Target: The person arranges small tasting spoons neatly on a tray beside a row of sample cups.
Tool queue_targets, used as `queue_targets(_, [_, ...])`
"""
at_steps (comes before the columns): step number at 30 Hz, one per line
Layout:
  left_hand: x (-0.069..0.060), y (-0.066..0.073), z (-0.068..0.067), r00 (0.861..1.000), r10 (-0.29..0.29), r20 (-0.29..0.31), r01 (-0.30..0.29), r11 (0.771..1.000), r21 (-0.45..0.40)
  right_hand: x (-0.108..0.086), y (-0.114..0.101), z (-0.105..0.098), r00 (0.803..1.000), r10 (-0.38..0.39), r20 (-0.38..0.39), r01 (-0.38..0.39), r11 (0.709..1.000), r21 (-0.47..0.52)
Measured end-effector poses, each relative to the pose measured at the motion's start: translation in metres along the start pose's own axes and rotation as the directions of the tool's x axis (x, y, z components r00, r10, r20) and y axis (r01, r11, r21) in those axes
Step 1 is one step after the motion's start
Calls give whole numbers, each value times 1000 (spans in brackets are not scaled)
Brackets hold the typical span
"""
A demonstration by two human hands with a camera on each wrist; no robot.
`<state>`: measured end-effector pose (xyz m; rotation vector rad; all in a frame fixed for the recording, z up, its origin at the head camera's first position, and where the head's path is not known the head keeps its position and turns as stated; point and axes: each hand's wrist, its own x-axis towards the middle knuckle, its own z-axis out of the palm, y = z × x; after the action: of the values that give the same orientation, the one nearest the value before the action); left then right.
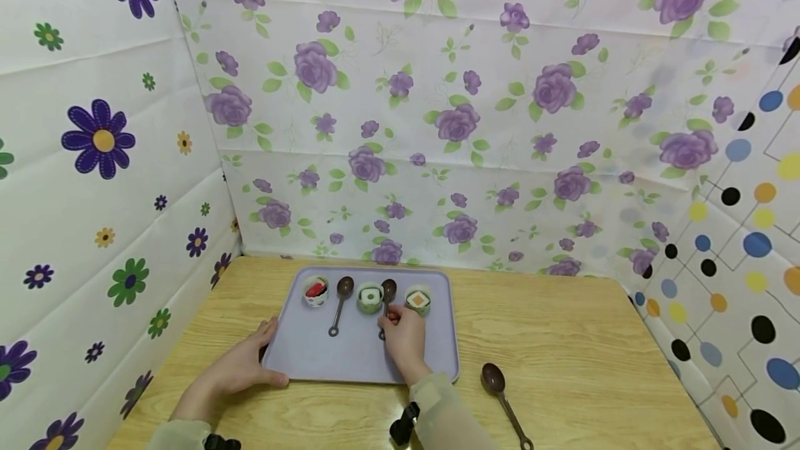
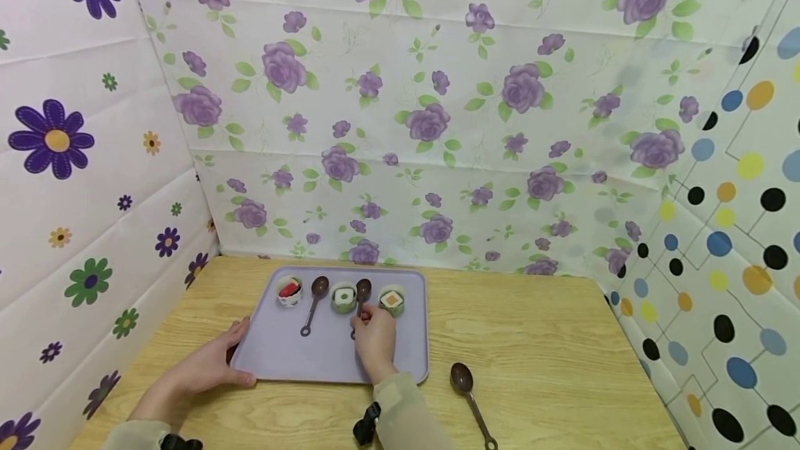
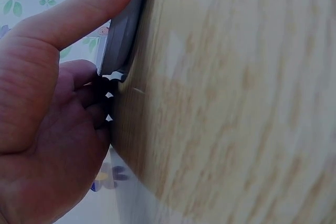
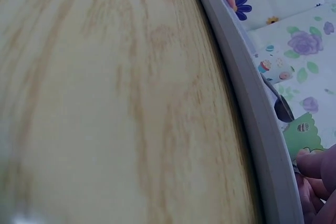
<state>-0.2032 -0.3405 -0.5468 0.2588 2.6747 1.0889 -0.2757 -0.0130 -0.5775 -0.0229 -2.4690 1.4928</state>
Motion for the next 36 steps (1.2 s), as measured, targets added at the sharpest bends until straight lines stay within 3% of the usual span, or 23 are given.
queue_targets(14, [1,0,1,1000,-2,12,2,1000,-20,-3,0,-5,1000,4,3,-4,1000,0])
queue_targets(26, [2,-1,1,1000,-6,17,7,1000,-27,-6,0,-11,999,45,15,-46,996,71])
queue_targets(31, [2,1,-1,1000,-7,24,8,999,-37,-6,2,-16,997,19,69,-24,997,73])
queue_targets(36, [2,2,-1,1000,-5,26,6,1000,-15,-8,5,-25,985,-17,174,6,998,59])
